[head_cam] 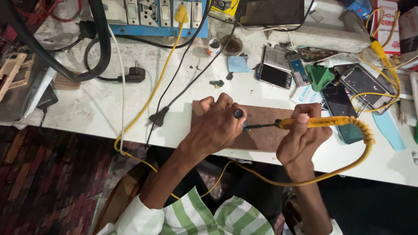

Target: The person uses a soldering iron to apply heat to small electronic components on a wooden board. They repeatedly dip the soldering iron tip into a small container, likely to clean or flux the tip, while handling the components with their other hand.

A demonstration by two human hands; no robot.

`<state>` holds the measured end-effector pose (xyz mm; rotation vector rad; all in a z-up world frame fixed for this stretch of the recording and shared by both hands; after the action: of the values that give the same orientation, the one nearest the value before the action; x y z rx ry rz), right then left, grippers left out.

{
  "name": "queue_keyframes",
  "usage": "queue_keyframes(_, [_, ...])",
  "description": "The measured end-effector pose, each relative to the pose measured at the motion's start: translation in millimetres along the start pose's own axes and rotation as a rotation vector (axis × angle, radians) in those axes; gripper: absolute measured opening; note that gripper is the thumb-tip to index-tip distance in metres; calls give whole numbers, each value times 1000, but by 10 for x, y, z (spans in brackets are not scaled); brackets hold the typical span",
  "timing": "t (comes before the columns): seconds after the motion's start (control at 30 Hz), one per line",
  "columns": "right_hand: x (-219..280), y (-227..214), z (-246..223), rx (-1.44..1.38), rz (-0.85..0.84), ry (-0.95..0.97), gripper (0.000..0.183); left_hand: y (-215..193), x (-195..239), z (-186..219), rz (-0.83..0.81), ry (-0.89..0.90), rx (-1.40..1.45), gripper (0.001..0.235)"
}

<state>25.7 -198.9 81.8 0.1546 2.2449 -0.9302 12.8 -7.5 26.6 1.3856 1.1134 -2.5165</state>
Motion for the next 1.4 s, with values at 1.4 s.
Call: queue_keyframes(1.4, [84,-151,-154,105,-23,134,24,-71,-91,8,-13,-95,-169,7])
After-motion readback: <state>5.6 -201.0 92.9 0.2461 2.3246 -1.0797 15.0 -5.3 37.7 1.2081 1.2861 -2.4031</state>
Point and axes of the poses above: each hand's wrist, its own x-axis away from the middle knuckle, its own y-axis out of the palm, z = x × y, the point moved 3 cm from there along -x, towards the middle knuckle, and after that the axes turned 2 degrees about -z, right-handed, at the moved point
